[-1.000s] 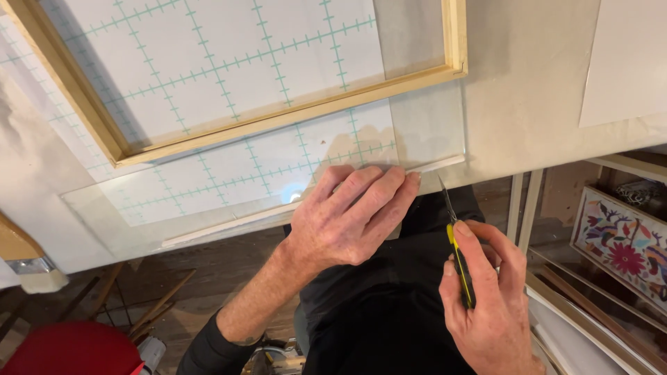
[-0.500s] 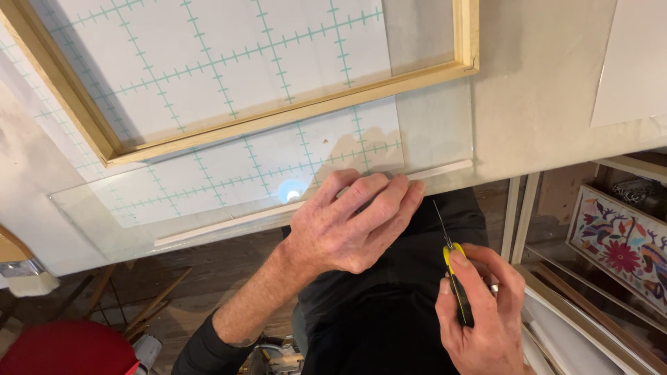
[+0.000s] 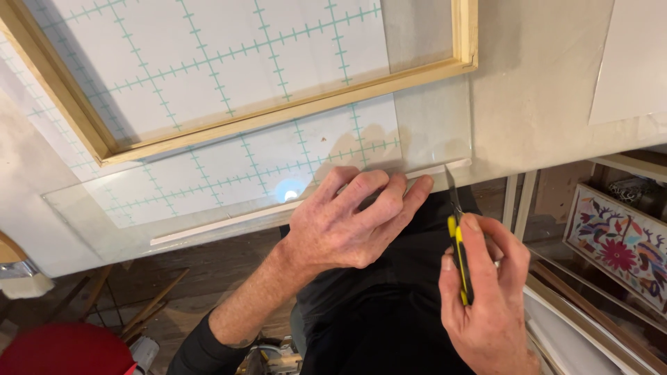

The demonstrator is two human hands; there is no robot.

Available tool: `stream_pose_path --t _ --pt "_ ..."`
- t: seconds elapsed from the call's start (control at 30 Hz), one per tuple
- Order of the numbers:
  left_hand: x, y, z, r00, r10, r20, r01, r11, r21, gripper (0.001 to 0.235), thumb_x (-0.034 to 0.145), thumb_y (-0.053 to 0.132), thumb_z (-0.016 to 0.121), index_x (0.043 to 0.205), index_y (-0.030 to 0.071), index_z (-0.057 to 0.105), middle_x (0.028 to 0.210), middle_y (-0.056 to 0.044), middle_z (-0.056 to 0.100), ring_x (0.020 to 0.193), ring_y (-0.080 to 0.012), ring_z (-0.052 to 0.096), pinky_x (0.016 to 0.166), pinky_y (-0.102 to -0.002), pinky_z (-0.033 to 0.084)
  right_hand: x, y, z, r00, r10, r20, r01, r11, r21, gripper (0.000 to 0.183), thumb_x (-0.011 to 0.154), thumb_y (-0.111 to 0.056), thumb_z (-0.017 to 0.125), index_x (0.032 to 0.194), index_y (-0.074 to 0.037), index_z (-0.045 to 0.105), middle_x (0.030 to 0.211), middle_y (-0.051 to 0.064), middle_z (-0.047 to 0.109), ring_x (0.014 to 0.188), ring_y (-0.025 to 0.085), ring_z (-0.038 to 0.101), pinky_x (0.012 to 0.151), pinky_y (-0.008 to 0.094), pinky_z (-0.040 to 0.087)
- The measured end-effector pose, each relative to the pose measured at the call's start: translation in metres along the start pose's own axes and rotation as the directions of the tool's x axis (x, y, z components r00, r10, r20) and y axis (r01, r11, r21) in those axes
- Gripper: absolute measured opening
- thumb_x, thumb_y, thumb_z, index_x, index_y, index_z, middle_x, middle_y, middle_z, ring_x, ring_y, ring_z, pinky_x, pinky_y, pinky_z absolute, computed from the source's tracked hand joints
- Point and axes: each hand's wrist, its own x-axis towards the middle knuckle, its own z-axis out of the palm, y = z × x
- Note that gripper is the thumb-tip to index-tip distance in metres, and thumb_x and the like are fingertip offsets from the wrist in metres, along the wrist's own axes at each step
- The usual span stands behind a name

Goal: The person cuts a long thin white strip with a utility knife at a workbench, then trims and refines the cut ends by hand and with the knife, working the strip against the table edge next to a wooden picture frame.

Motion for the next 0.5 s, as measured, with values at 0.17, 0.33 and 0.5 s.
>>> stream_pose_path --t 0.17,0.33,0.5 --pt "-0.0019 0.0006 0.0023 1.0 0.006 0.007 -0.006 0.999 0.032 0.039 0.095 0.011 0.071 0.134 0.008 0.074 0.12 -0.002 0.057 0.11 -0.0164 0.056 0.084 -0.03 0.049 0.0053 -0.0061 0.0018 0.998 0.015 0.053 -0.014 1.0 -0.014 0.061 0.092 0.008 0.065 0.149 -0.002 0.046 0.143 0.021 0.04 0.113 0.031 0.054 0.092 0.037 0.052" --pt "-0.002 0.0017 0.0014 1.0 0.007 0.016 -0.008 1.0 0.028 0.039 0.096 0.012 0.069 0.135 0.008 0.074 0.119 -0.002 0.057 0.11 -0.0165 0.056 0.084 -0.03 0.049 0.0052 -0.0076 0.0027 0.998 0.024 0.064 -0.024 1.0 0.001 0.061 0.092 0.008 0.065 0.149 -0.002 0.046 0.143 0.022 0.041 0.112 0.03 0.053 0.092 0.036 0.051" --pt "-0.0025 0.0008 0.0026 1.0 0.011 0.022 -0.011 0.999 0.033 0.038 0.099 0.014 0.069 0.136 0.008 0.073 0.119 -0.002 0.056 0.111 -0.0167 0.056 0.086 -0.031 0.05 0.0063 -0.0074 0.0047 0.998 -0.001 0.068 0.003 1.0 -0.024 0.062 0.091 0.008 0.065 0.149 -0.002 0.046 0.141 0.021 0.043 0.115 0.033 0.051 0.093 0.038 0.049"
